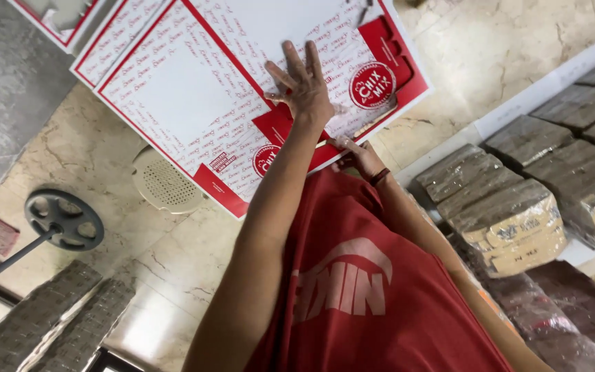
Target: Manually tearing off the perforated waste edges from printed cardboard pizza box sheets to prepare them for folding.
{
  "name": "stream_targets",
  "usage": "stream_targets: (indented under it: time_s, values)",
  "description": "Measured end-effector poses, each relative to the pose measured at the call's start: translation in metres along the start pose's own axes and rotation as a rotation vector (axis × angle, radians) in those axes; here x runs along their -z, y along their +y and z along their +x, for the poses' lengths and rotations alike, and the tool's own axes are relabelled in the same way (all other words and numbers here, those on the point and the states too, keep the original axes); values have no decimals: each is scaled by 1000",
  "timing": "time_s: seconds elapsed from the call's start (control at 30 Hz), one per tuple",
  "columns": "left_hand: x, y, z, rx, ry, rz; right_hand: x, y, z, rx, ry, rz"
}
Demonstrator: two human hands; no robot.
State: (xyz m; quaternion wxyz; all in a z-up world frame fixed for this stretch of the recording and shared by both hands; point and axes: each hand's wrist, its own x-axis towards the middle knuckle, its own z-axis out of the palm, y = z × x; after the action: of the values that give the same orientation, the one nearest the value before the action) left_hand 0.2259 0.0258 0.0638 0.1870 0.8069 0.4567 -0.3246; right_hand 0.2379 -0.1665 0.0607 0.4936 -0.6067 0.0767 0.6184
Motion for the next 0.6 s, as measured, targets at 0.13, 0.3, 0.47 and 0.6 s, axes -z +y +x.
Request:
stream_targets:
  time_s: [0.13, 0.3, 0.47, 0.6]
  values:
    - [9, -25, 4, -159, -25, 235, 1, 10, 11, -210, -184, -46]
    - [-5, -37, 30, -306, 23, 181, -50, -55, -39, -477, -118, -496]
    - [16, -33, 27, -236, 9, 180, -63, -49, -63, 15, -179, -522]
    - [20, -33, 22, -217, 24, 151, -60, -51, -57, 167, -332, -365]
